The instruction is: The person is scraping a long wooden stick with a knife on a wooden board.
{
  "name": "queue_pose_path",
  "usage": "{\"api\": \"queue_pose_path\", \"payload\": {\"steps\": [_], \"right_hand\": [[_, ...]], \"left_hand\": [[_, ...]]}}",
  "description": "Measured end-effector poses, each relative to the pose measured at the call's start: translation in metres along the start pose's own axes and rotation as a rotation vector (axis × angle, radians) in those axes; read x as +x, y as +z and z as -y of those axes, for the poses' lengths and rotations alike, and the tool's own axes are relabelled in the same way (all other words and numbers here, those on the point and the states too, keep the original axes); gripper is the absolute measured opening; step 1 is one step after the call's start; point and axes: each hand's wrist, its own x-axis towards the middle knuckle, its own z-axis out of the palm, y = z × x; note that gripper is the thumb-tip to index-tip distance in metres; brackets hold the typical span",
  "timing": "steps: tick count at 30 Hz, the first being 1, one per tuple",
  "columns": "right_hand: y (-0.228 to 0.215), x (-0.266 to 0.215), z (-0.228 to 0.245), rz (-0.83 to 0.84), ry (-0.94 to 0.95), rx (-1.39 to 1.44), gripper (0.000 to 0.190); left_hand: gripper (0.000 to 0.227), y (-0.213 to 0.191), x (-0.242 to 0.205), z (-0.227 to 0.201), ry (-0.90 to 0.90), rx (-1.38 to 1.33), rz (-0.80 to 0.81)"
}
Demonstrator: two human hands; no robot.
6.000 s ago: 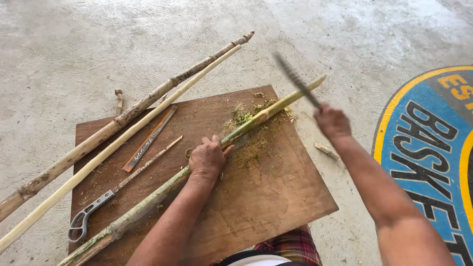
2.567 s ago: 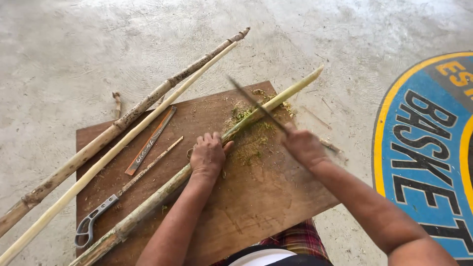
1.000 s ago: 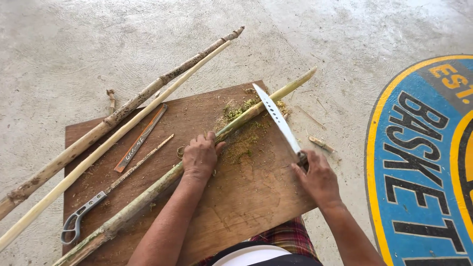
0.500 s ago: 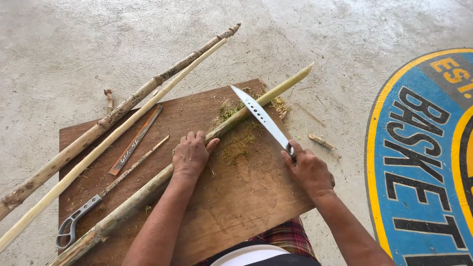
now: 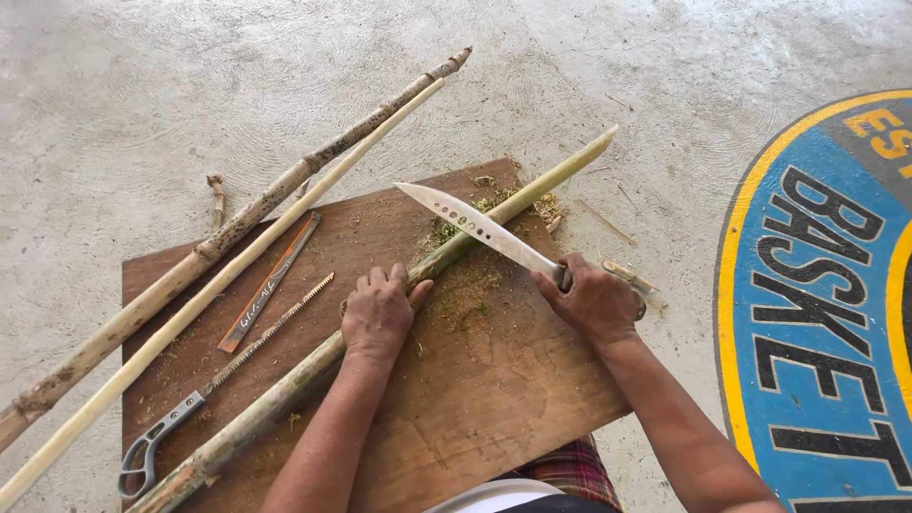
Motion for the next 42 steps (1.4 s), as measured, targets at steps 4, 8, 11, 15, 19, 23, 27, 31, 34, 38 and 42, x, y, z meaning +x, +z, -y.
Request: {"api": "queue_pose_path", "payload": {"steps": [4,8,11,15,19,23,27,31,34,38,42], "right_hand": [[0.031,0.028,-0.007,0.158,0.149,-0.027,0.068],[0.047,0.045,-0.014,0.011,0.006,-0.154,0.075],[0.05,0.06,-0.039,0.053,0.012,-0.089,0.077],[0.054,0.072,-0.067,0.187,0.16,-0.147,0.08],[0.056,0.062,-0.047,0.042,-0.099,-0.167,0.076],[0.054,0.074,-0.044,0.097,0.033,-0.082,0.077],[0.041,0.07,-0.024,0.155,-0.02,-0.137,0.078],[0.045,0.088,-0.031,0.175,0.145,-0.065,0.082],[0.049,0.078,-0.027,0.198,0.03,-0.12,0.084],[0.065,0.084,-0.034,0.121,0.03,-0.131,0.083],[0.039,0.077,-0.011,0.099,-0.028,-0.045,0.081]], "left_hand": [[0.059,0.001,-0.001,0.001,0.015,0.035,0.014],[0.059,0.001,0.003,0.001,0.007,0.037,0.018],[0.06,-0.001,0.002,-0.001,0.0,0.054,0.056],[0.059,-0.005,0.003,-0.004,-0.014,0.038,0.041],[0.06,0.004,0.007,0.002,-0.022,0.003,0.066],[0.061,0.0,0.008,0.001,-0.045,0.014,0.141],[0.061,0.001,0.006,0.002,-0.04,0.016,0.103],[0.062,-0.003,0.006,-0.002,-0.043,0.072,0.131],[0.062,0.003,0.005,-0.001,-0.044,0.063,0.08],[0.062,0.003,0.006,-0.001,-0.04,0.046,0.109],[0.061,0.009,0.005,0.0,-0.03,0.05,0.041]]}}
